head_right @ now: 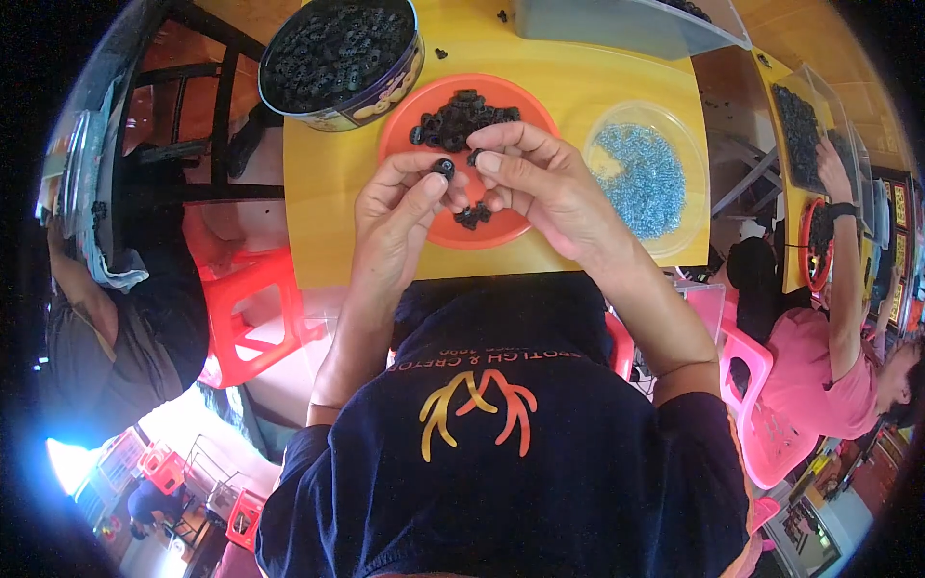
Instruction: The person assembles small black plastic components by hand, inserting small pins into the pieces taken from a plate on the table.
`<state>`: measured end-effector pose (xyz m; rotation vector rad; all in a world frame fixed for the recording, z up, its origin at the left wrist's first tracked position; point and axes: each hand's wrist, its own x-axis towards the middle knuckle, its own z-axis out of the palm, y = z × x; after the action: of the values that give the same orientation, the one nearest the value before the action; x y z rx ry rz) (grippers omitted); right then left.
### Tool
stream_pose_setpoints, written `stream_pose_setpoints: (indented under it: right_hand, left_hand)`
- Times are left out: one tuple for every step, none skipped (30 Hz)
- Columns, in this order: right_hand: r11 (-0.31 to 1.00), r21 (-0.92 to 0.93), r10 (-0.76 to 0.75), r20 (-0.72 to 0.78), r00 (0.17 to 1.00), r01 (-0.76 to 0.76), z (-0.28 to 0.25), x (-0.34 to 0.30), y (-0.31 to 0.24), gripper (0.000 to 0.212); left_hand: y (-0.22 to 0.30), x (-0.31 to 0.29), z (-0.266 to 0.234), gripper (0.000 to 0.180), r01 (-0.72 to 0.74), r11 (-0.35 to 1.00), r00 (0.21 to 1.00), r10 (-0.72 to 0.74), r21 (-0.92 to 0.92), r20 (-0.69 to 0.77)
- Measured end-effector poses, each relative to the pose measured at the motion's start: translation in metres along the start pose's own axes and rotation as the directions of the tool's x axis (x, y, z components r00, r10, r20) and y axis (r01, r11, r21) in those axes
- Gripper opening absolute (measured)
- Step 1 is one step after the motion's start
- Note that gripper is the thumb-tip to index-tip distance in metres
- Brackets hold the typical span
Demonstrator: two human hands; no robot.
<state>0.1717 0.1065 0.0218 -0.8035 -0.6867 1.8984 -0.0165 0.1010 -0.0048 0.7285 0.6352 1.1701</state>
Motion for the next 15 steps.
stream_pose_setpoints:
  right_hand:
    - [0.999,-0.025,-0.028,-0.019,0.999,0.028,0.001,-0.001,0.000,0.020]
    - [0.999,-0.024,-0.028,-0.019,0.999,0.028,0.001,-0.001,0.000,0.020]
    - [0.997,-0.067,-0.049,-0.024,0.999,0.047,0.001,-0.001,0.001,0.020]
    - [0.992,-0.110,-0.069,-0.028,0.997,0.066,0.001,-0.001,0.001,0.020]
    - [0.992,-0.108,-0.070,-0.028,0.997,0.066,0.002,-0.001,0.001,0.020]
    - [0.977,-0.186,-0.108,-0.029,0.994,0.101,0.002,-0.001,0.001,0.020]
    - [0.955,-0.263,-0.147,-0.028,0.989,0.135,0.003,-0.001,0.000,0.020]
    - [0.956,-0.262,-0.147,-0.027,0.989,0.135,0.004,-0.001,0.001,0.020]
    - [0.937,-0.314,-0.171,-0.030,0.985,0.154,0.006,-0.001,0.001,0.020]
    - [0.915,-0.365,-0.196,-0.030,0.980,0.172,0.007,-0.002,0.001,0.019]
    - [0.915,-0.364,-0.196,-0.031,0.980,0.172,0.008,-0.003,0.001,0.019]
    - [0.901,-0.393,-0.211,-0.021,0.977,0.185,0.008,-0.003,0.001,0.019]
    - [0.885,-0.421,-0.225,-0.012,0.974,0.199,0.009,-0.004,0.001,0.019]
    - [0.885,-0.420,-0.225,-0.012,0.974,0.199,0.011,-0.005,0.001,0.019]
    - [0.876,-0.433,-0.246,-0.025,0.969,0.211,0.012,-0.005,0.002,0.018]
  left_hand:
    - [-0.001,0.001,0.000,0.015,0.001,1.000,1.000,-0.001,0.001,0.000]
    - [-0.001,0.001,0.001,0.015,0.002,1.000,1.000,-0.002,0.010,0.000]
    - [-0.001,0.001,0.001,0.016,0.003,1.000,1.000,-0.003,0.020,0.000]
    - [-0.002,0.002,0.001,0.016,0.004,1.000,1.000,-0.004,0.021,0.000]
    - [-0.002,0.002,0.002,0.015,-0.003,0.999,1.000,0.003,0.040,0.002]
    - [-0.003,0.002,0.002,0.015,-0.010,0.998,1.000,0.010,0.059,0.004]
    - [-0.003,0.002,0.003,0.015,-0.009,0.998,1.000,0.009,0.060,0.004]
    - [-0.002,0.003,0.004,0.015,-0.010,0.998,1.000,0.010,0.068,0.001]
    - [-0.002,0.003,0.005,0.015,-0.010,0.997,1.000,0.010,0.075,-0.003]
    - [-0.002,0.003,0.005,0.015,-0.010,0.997,1.000,0.010,0.077,-0.003]
    - [-0.002,0.003,0.006,0.015,-0.015,0.996,1.000,0.015,0.088,-0.003]
    - [-0.002,0.003,0.006,0.015,-0.020,0.995,1.000,0.021,0.100,-0.002]
    - [-0.002,0.003,0.006,0.015,-0.020,0.995,1.000,0.020,0.101,-0.001]
    - [-0.002,0.003,0.006,0.017,-0.026,0.991,1.000,0.026,0.134,0.003]
    - [-0.002,0.002,0.006,0.018,-0.033,0.985,0.999,0.032,0.167,0.008]
